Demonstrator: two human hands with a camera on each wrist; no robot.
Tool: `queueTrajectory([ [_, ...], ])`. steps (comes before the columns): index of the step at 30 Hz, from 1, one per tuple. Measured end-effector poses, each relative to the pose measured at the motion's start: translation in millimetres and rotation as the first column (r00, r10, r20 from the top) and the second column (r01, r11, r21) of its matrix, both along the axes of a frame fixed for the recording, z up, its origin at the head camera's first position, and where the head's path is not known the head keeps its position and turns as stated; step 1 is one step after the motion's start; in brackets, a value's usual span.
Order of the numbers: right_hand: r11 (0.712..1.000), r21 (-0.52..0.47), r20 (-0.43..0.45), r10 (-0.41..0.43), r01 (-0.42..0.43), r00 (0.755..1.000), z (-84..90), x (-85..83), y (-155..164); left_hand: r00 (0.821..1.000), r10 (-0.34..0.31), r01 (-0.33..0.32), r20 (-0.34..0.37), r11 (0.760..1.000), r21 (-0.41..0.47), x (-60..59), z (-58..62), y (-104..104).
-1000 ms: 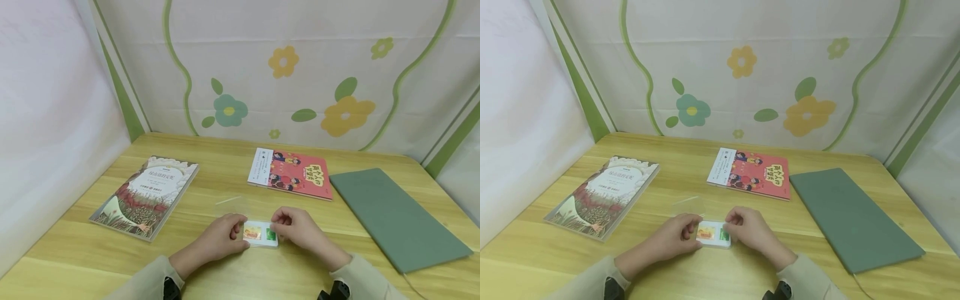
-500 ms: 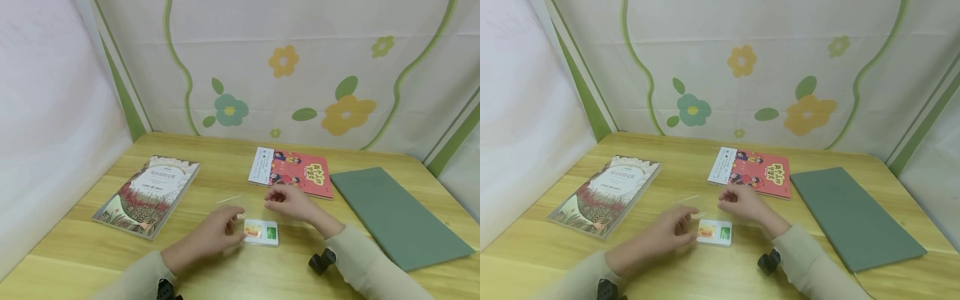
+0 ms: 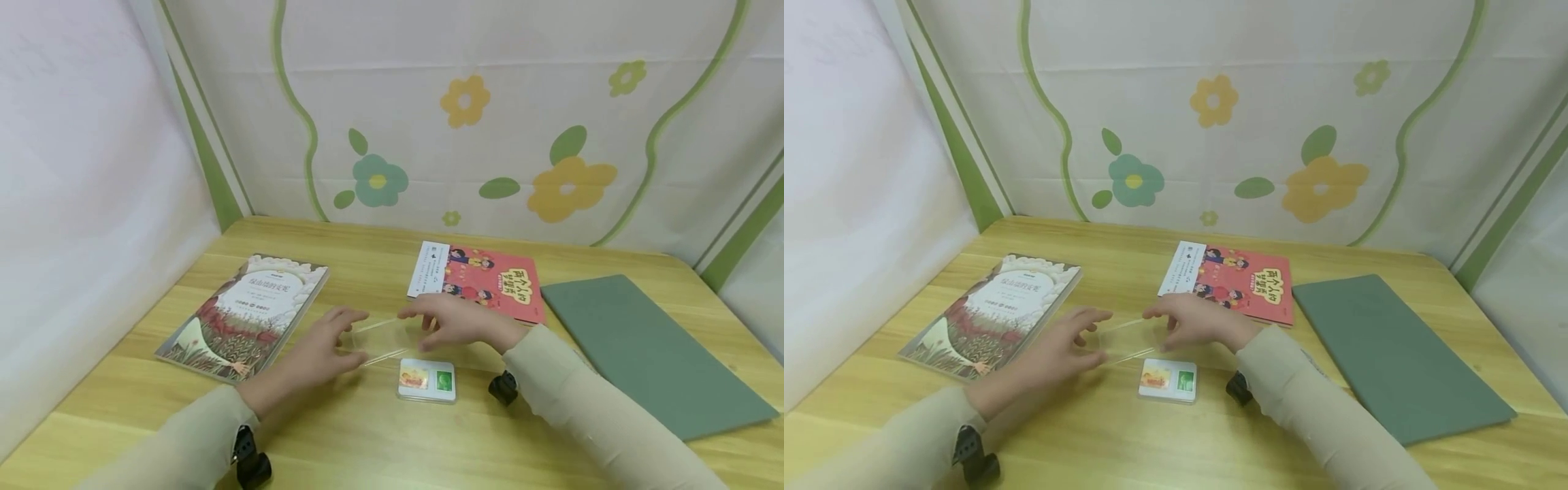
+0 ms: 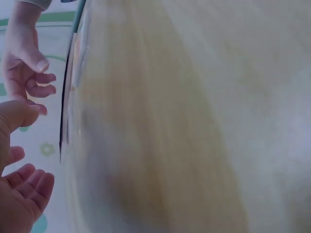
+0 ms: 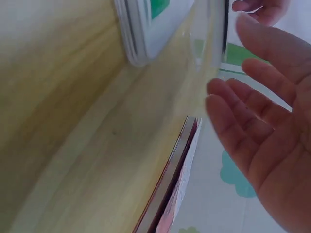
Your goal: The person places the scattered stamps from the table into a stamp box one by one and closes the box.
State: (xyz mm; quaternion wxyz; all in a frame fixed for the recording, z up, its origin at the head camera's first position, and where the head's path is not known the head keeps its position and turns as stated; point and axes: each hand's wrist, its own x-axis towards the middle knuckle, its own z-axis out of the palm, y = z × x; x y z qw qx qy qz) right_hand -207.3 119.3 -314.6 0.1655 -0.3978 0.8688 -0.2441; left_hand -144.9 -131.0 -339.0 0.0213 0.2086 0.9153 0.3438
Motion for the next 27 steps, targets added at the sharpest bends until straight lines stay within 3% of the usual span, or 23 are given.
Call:
queueTrajectory([
  [3,0.995,0.094,0.006,0.017,-0.018,1.0,-2.0,-3.6,-5.6,0.998,0.022,-0.022,0.052,1.0,-0.012,-1.2,-4.9,-0.2],
  [7,0.994,0.112,0.007,-0.004,0.003,1.0,-6.8,-8.4,-10.8,0.996,0.04,-0.039,0.085,0.999,-0.016,-2.0,-12.1,1.4],
  [13,0.994,0.107,0.023,-0.037,0.034,0.999,-13.1,-12.6,-16.7,0.996,0.06,-0.059,0.071,0.998,-0.022,-4.8,-16.7,3.7],
  [20,0.986,0.169,-0.039,0.009,-0.002,0.999,-16.1,-14.3,-26.1,0.995,0.081,-0.077,0.065,0.995,-0.055,-8.5,-18.2,5.9],
  [27,0.982,0.188,-0.049,-0.002,0.011,0.999,-17.5,-16.3,-30.3,0.993,0.087,-0.081,0.077,0.994,-0.071,-10.9,-18.8,6.2],
])
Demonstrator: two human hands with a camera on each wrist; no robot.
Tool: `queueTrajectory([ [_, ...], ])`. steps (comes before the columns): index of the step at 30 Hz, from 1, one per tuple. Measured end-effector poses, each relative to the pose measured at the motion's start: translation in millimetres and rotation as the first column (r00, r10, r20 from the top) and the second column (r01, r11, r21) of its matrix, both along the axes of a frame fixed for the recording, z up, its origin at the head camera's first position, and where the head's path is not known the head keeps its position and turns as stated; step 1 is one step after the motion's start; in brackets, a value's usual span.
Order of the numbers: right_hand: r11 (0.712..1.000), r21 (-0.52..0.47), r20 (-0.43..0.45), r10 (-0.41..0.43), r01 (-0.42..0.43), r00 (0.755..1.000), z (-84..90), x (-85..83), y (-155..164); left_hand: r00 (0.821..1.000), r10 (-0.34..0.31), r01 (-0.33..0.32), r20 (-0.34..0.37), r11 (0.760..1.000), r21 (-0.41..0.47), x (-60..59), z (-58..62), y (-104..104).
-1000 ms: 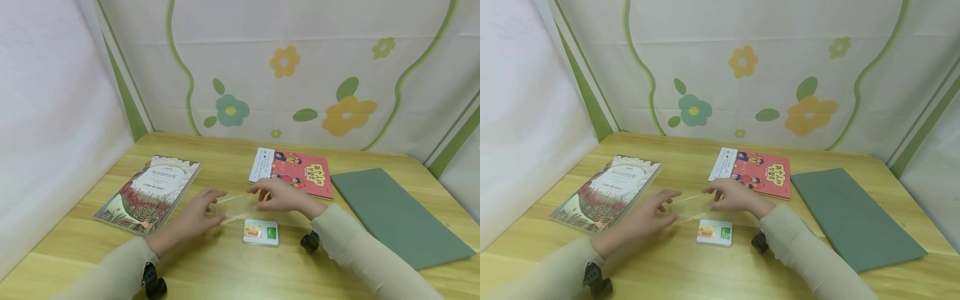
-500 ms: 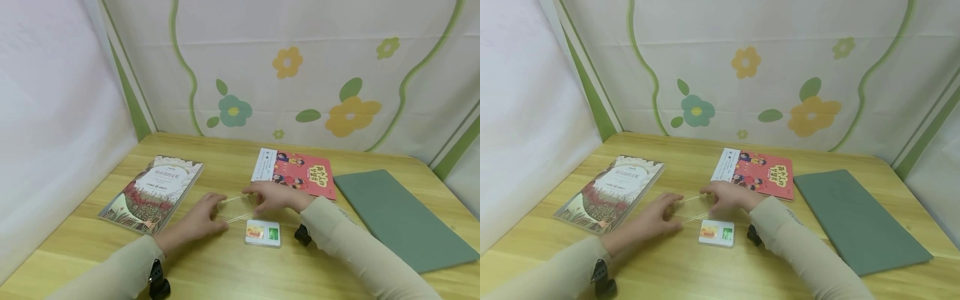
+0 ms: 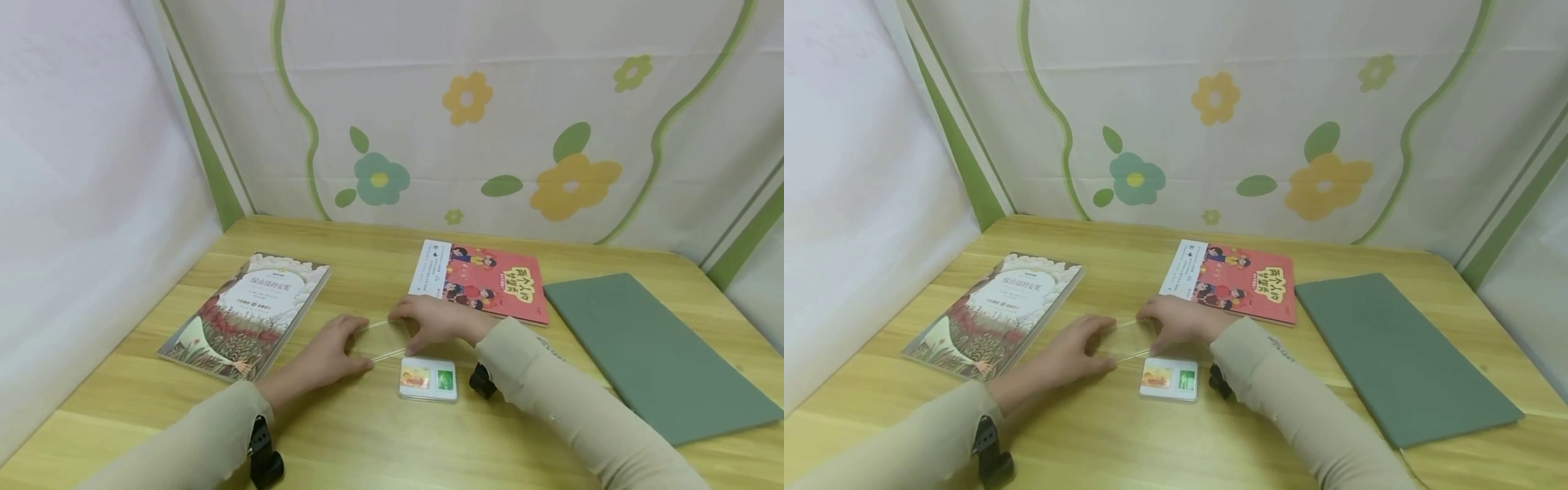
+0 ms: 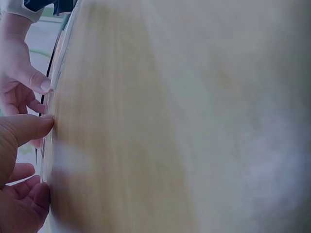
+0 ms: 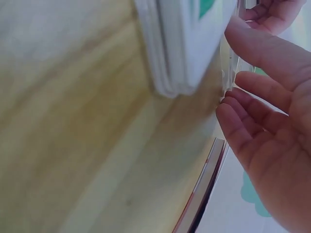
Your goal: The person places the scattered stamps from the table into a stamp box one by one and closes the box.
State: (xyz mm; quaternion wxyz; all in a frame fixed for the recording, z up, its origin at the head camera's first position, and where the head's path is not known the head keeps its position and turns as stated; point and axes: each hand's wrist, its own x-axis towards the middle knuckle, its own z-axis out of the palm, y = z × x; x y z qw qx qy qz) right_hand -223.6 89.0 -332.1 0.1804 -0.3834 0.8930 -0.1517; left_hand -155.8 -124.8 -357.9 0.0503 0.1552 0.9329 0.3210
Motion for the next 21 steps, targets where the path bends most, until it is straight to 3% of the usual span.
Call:
queueTrajectory([
  [15,0.995,-0.095,0.006,-0.011,0.012,1.0,-2.9,0.7,6.9,1.0,0.025,-0.025,-0.001,0.998,0.05,-2.8,-4.4,4.5],
  [21,0.986,-0.157,0.017,-0.063,0.065,0.998,2.8,7.1,13.3,0.999,0.021,-0.019,-0.026,0.997,0.081,-0.9,-1.3,4.3],
])
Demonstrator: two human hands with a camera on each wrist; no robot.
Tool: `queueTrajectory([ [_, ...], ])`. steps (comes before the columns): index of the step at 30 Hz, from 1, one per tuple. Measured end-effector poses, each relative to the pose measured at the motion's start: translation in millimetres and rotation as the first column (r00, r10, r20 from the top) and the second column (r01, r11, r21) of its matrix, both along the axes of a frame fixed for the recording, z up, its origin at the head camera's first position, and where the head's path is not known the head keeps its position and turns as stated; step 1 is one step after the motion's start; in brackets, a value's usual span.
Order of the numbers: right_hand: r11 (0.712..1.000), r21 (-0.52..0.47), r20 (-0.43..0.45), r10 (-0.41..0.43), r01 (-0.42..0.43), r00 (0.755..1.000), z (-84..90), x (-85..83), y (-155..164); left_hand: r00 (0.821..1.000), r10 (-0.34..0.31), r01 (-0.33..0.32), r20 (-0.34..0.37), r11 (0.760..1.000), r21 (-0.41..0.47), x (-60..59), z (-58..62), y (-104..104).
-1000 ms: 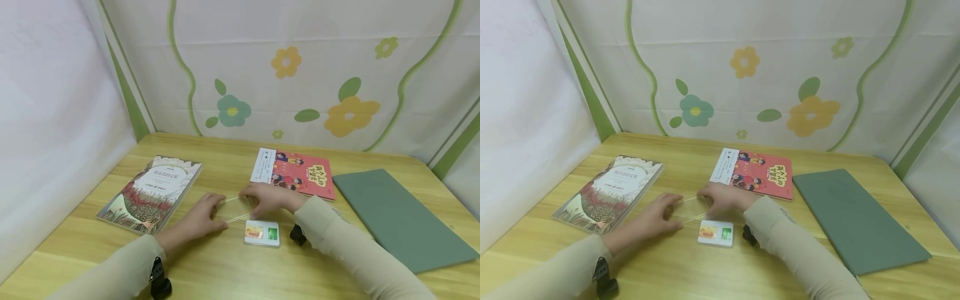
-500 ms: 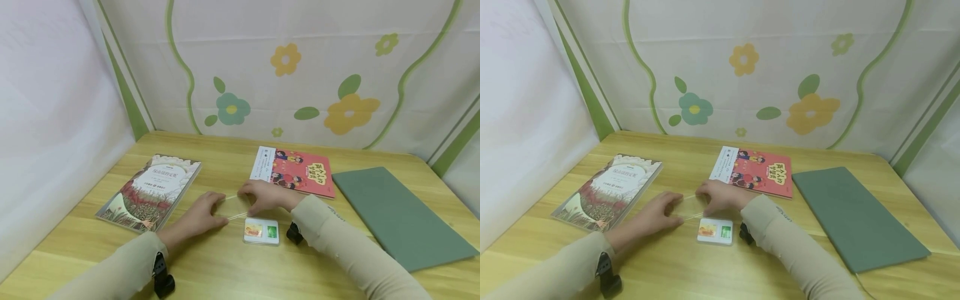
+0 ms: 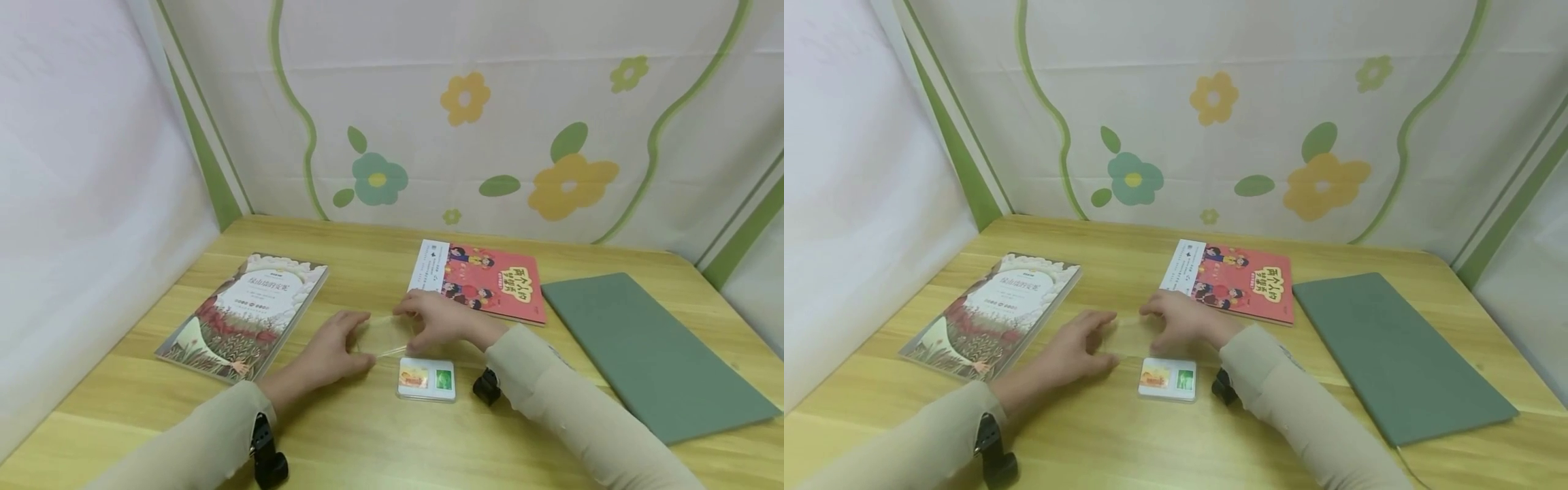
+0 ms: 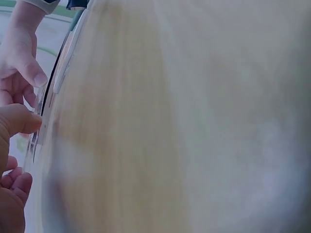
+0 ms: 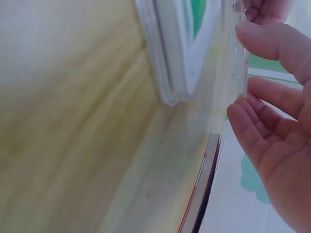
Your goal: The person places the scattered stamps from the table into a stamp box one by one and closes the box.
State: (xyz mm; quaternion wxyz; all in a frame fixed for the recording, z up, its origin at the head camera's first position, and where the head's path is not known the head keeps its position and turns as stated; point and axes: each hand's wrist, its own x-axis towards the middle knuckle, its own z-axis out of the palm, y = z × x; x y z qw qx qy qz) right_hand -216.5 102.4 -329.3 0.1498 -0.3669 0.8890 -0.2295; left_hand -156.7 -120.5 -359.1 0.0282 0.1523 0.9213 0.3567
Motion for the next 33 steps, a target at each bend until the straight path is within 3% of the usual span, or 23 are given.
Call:
queueTrajectory([
  [4,0.998,-0.06,-0.007,-0.017,0.016,1.0,2.9,7.2,7.4,0.999,-0.013,0.014,-0.033,1.0,0.023,2.2,2.1,1.6],
  [13,0.983,-0.17,-0.014,-0.072,0.069,0.997,3.8,29.9,29.5,0.989,-0.102,0.112,-0.104,0.989,0.094,10.1,4.7,8.1],
  [20,0.958,-0.257,-0.029,-0.136,0.124,0.99,-1.1,49.9,40.2,0.973,-0.162,0.183,-0.164,0.976,0.121,16.8,5.0,13.2],
  [29,0.931,-0.316,0.022,-0.188,0.185,0.982,-9.4,68.2,49.2,0.969,-0.235,0.243,-0.076,0.96,0.14,21.7,5.7,19.1],
  [33,0.926,-0.327,0.008,-0.198,0.19,0.98,-11.4,74.1,53.6,0.961,-0.264,0.274,-0.085,0.953,0.133,24.0,6.7,22.7],
])
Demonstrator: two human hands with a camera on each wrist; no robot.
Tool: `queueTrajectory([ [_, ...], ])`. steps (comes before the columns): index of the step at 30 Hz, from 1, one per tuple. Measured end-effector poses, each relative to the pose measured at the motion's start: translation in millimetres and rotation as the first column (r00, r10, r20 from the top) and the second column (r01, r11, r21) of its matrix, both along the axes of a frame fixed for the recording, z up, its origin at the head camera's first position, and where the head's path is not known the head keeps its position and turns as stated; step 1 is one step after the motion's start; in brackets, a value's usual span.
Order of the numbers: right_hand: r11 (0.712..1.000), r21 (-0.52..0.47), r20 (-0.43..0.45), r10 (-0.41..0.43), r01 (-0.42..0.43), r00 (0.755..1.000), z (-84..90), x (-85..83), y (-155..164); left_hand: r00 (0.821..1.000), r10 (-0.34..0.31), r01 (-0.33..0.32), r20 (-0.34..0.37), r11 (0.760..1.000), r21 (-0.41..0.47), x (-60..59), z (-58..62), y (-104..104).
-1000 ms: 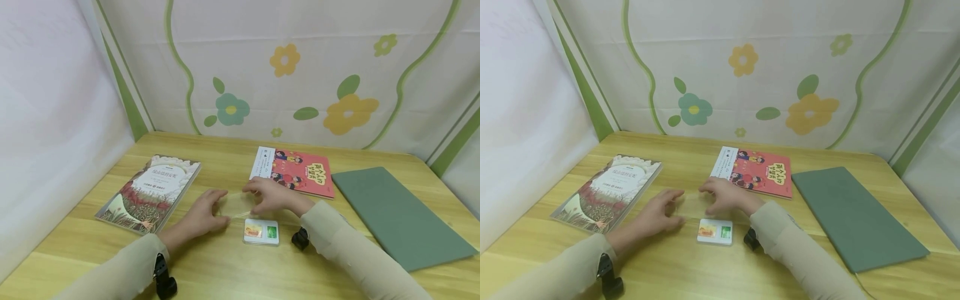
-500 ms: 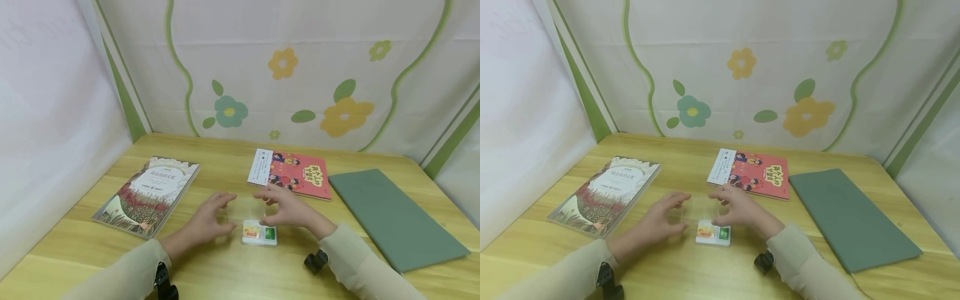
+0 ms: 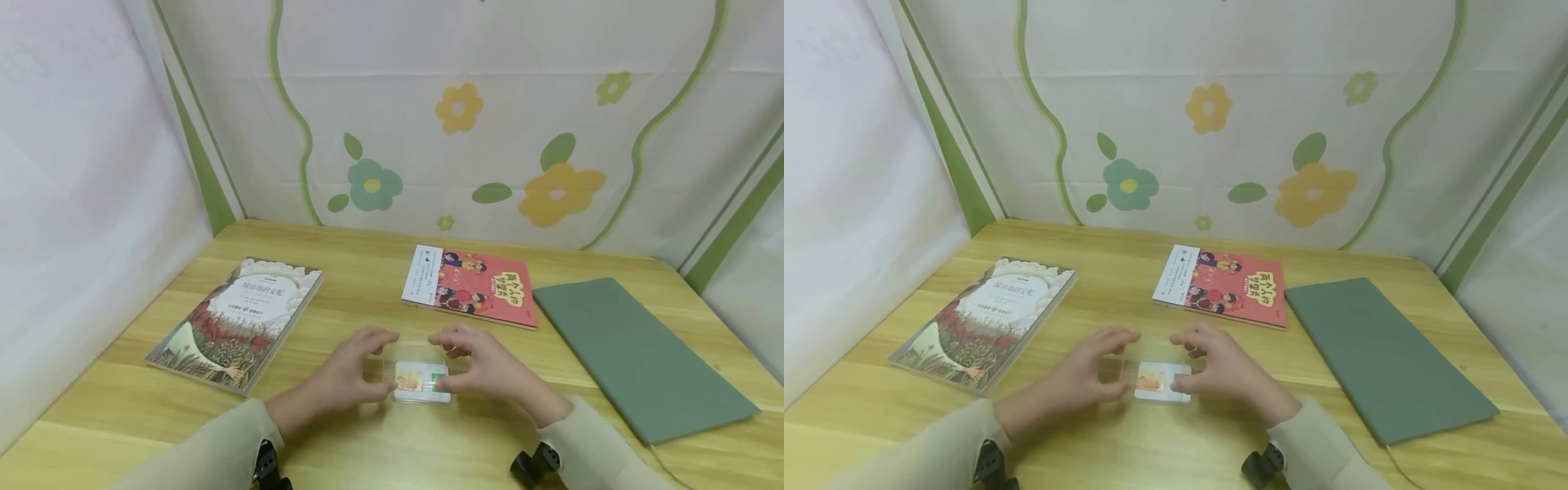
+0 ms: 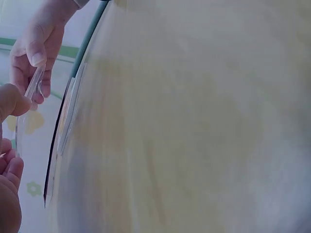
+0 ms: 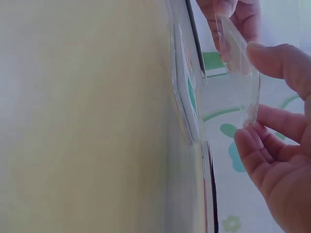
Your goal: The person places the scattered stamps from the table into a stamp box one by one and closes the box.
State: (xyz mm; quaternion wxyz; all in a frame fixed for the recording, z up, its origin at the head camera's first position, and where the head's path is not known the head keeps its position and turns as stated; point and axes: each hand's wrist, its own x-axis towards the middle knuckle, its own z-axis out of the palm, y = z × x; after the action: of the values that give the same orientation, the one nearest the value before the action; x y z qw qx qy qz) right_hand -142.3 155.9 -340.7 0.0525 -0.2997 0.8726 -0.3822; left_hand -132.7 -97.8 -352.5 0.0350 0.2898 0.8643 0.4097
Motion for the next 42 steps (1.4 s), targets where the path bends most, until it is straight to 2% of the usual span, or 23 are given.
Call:
queueTrajectory([
  [6,0.998,-0.019,0.045,-0.06,0.061,0.997,-5.6,8.0,5.1,1.0,-0.023,0.023,-0.013,0.999,-0.035,2.3,-0.7,5.0],
  [14,0.994,-0.029,0.077,-0.103,0.105,0.992,-17.7,13.9,7.8,0.999,-0.035,0.038,0.029,0.995,-0.09,4.4,-3.1,10.2],
  [22,0.994,-0.054,0.136,-0.089,0.097,0.987,-27.1,15.2,6.8,0.998,-0.032,0.038,0.048,0.989,-0.144,2.7,-10.8,12.1],
  [42,0.994,-0.032,0.129,-0.102,0.107,0.986,-31.1,16.1,7.1,0.996,-0.027,0.04,0.079,0.985,-0.166,3.3,-12.7,15.6],
])
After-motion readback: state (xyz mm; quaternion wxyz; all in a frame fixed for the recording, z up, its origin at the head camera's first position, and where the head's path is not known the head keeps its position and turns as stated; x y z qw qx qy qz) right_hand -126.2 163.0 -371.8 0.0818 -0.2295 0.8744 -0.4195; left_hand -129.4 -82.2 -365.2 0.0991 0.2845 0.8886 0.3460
